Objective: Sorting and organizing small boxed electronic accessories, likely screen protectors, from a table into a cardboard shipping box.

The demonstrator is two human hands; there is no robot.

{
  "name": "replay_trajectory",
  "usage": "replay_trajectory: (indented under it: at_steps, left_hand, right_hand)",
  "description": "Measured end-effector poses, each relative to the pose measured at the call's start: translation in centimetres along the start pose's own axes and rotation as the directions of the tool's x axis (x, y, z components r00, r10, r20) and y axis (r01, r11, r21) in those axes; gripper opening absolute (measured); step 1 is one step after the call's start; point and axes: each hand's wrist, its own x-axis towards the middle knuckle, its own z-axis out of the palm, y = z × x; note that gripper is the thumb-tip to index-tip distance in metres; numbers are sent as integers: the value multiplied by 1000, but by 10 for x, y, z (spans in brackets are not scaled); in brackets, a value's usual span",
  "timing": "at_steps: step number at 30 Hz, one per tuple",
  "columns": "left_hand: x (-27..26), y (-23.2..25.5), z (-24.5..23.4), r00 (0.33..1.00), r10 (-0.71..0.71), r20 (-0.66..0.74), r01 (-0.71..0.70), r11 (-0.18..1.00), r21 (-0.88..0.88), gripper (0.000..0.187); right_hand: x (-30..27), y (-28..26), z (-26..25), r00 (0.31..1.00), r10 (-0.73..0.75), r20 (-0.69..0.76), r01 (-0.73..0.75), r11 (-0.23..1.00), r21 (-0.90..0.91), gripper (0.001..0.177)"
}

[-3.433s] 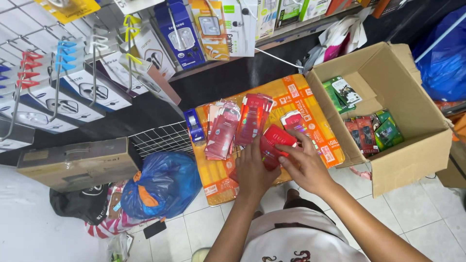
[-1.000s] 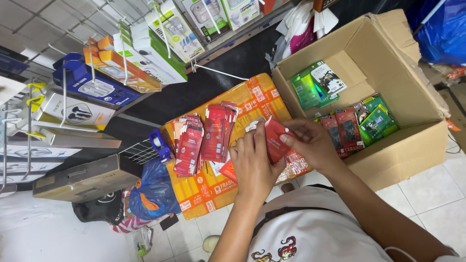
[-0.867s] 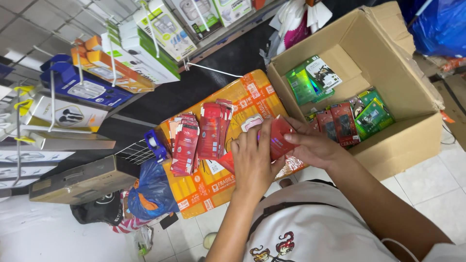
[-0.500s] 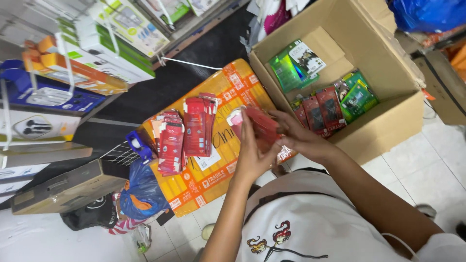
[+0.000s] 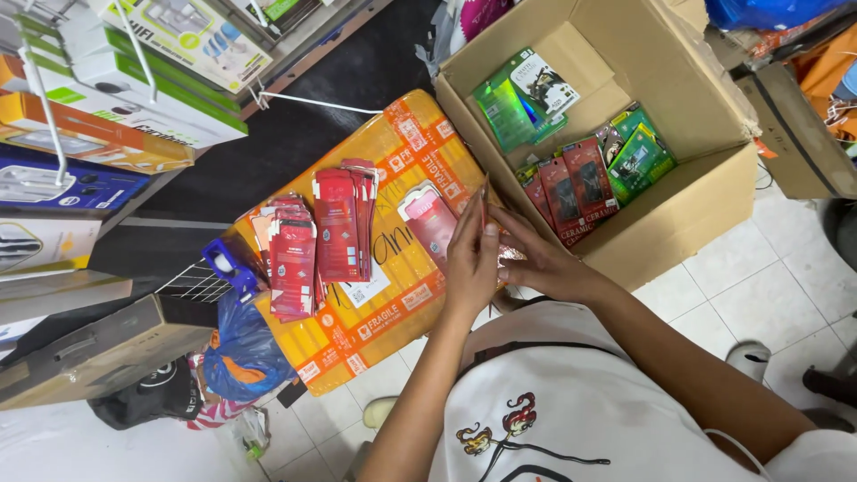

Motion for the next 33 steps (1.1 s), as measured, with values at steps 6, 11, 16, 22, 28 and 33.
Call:
replay_trajectory:
  at_steps: [6,11,16,22,28,33]
  left_hand:
    - [7,38,2,997,5,-82,1,997,75,51]
    - [2,56,-1,998,66,11,-67,974,216,55]
    - [0,51,1,991,67,119,-85,985,153,58]
    - [-4,4,9,983,-51,174,-7,949,316,54]
    - [-20,-20,-5,902,-220,372,307,932,-192,59]
    - [-43,-37,-39,924,-332,189,352,932,-82,54]
  right_hand:
    - [-2,-3,3,990,-144,-15,143,954,265,103]
    - [-11,4,-4,999,-8,-39,22,928,373,102]
    - [-13,14,-4,995,-54,-80,79,936,344,96]
    - [-6,28,-21,980,-46,-194,121,912,393,85]
    - [-6,90,-116,735,-2,-678,-113,985,-126,24]
    - [-10,42,-154,583,-633,-509,-179,511,-841,32]
